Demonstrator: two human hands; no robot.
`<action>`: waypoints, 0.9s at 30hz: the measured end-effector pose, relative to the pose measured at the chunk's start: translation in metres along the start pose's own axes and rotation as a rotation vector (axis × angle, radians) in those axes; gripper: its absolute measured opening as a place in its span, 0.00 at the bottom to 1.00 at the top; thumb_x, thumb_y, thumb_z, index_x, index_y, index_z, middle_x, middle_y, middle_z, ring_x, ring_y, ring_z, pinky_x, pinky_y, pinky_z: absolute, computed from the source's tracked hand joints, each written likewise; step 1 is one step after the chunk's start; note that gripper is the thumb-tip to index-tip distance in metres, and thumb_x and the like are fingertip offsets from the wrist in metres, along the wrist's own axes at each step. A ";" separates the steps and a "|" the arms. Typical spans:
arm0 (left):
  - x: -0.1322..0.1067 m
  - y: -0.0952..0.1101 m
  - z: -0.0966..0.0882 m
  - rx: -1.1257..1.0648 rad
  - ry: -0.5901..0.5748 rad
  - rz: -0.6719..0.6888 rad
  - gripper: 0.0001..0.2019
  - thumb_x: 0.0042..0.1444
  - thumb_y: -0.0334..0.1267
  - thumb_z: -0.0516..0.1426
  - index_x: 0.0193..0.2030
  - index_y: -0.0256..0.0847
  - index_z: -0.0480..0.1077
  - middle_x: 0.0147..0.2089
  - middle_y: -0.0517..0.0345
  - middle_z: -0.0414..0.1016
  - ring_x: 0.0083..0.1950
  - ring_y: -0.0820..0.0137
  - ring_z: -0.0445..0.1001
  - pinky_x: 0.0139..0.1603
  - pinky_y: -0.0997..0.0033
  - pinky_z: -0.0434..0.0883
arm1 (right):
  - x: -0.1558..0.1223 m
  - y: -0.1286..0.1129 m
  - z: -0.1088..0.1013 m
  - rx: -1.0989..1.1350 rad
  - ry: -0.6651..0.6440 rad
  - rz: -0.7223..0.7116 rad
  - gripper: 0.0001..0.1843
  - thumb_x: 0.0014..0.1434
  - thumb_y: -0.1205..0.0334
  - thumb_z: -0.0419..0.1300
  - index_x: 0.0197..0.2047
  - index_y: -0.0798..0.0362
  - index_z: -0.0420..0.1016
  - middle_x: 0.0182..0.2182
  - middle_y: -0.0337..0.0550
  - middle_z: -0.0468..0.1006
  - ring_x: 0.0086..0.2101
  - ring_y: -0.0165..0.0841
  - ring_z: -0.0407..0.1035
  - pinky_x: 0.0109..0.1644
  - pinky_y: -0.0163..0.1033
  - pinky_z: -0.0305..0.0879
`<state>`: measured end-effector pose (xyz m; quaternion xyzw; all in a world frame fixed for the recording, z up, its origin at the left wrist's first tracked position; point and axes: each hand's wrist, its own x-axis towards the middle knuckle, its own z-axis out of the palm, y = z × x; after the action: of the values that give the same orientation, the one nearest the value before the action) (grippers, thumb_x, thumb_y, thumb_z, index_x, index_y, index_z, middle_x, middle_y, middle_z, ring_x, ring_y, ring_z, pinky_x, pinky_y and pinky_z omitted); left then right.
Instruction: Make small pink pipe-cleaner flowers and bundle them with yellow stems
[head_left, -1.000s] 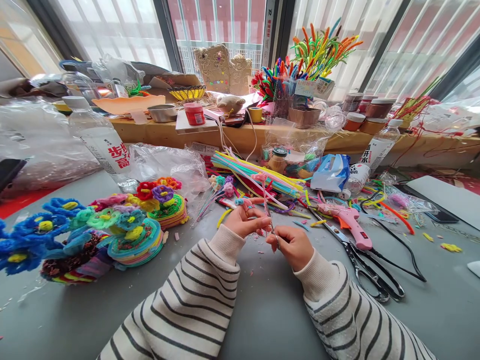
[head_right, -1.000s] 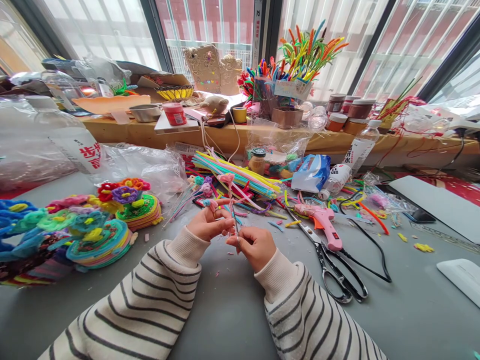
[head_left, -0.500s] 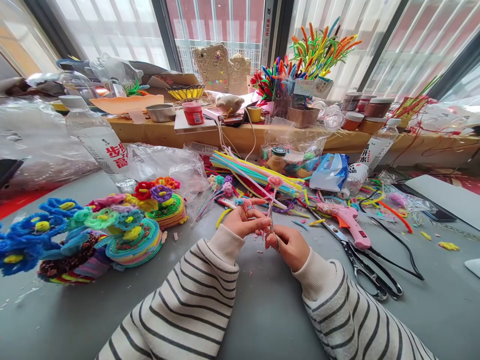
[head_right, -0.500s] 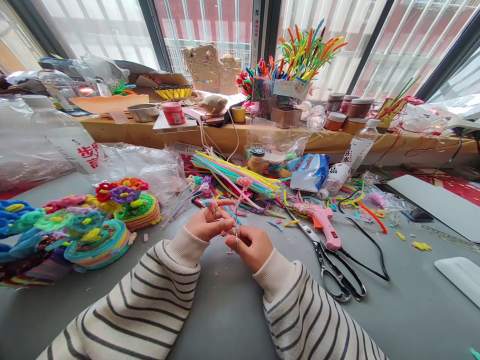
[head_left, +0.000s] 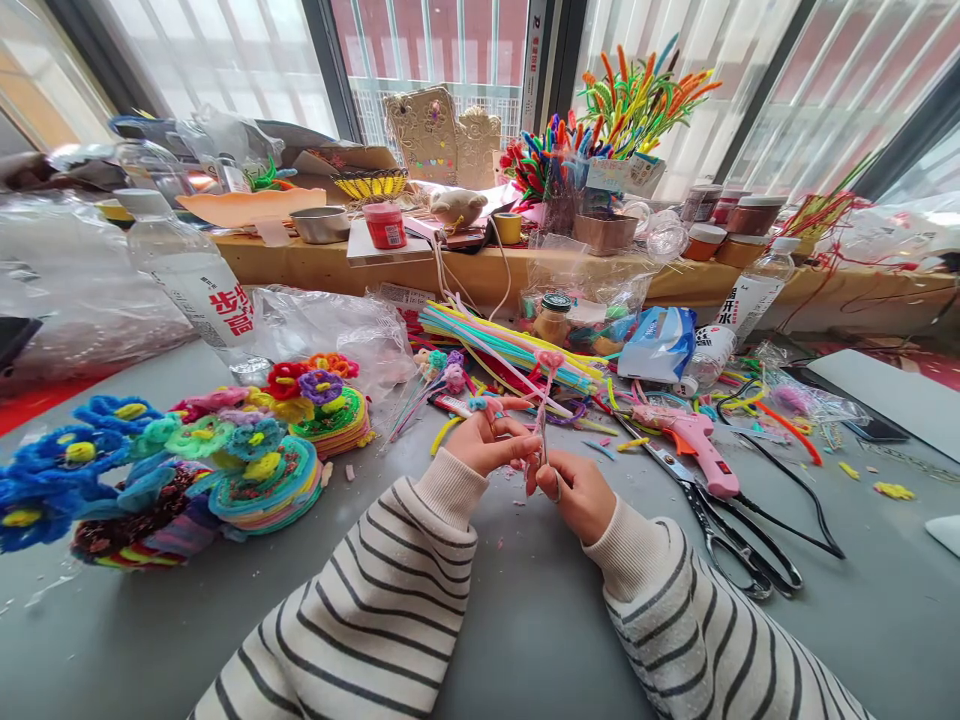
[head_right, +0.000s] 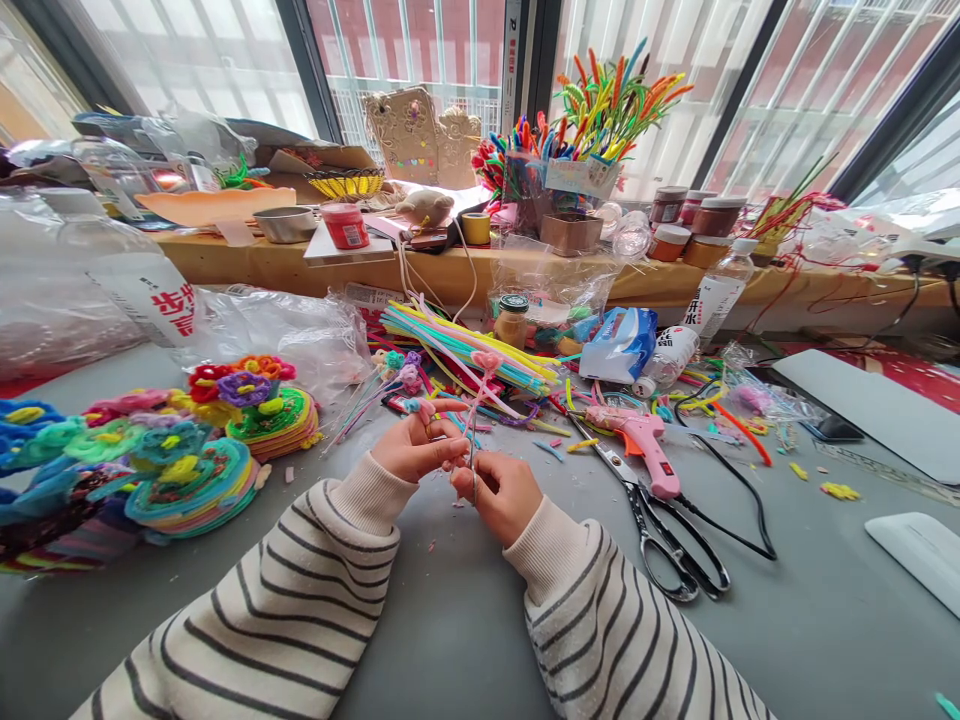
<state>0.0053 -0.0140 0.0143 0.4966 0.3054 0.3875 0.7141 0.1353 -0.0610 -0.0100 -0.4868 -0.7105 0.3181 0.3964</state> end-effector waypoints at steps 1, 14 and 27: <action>0.000 -0.001 0.000 -0.002 -0.002 0.000 0.23 0.33 0.34 0.62 0.39 0.36 0.59 0.18 0.67 0.67 0.19 0.78 0.63 0.21 0.76 0.60 | 0.000 0.000 0.000 0.009 -0.005 0.006 0.36 0.47 0.34 0.36 0.21 0.57 0.68 0.19 0.42 0.69 0.23 0.29 0.62 0.26 0.32 0.57; 0.000 -0.001 -0.001 -0.002 -0.003 0.011 0.22 0.35 0.33 0.61 0.39 0.36 0.58 0.18 0.68 0.67 0.18 0.79 0.64 0.22 0.76 0.60 | 0.000 -0.001 -0.003 -0.033 0.015 0.073 0.31 0.47 0.36 0.43 0.16 0.56 0.64 0.13 0.38 0.63 0.18 0.26 0.55 0.21 0.31 0.52; 0.001 -0.003 -0.002 0.021 -0.031 0.008 0.23 0.36 0.34 0.61 0.39 0.36 0.58 0.18 0.67 0.67 0.20 0.78 0.65 0.23 0.75 0.61 | -0.001 -0.001 -0.002 0.050 -0.004 0.034 0.33 0.46 0.34 0.40 0.19 0.56 0.66 0.18 0.41 0.67 0.23 0.30 0.61 0.27 0.32 0.56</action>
<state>0.0046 -0.0126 0.0110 0.5113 0.2965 0.3794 0.7119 0.1367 -0.0616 -0.0087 -0.4882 -0.6946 0.3434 0.4015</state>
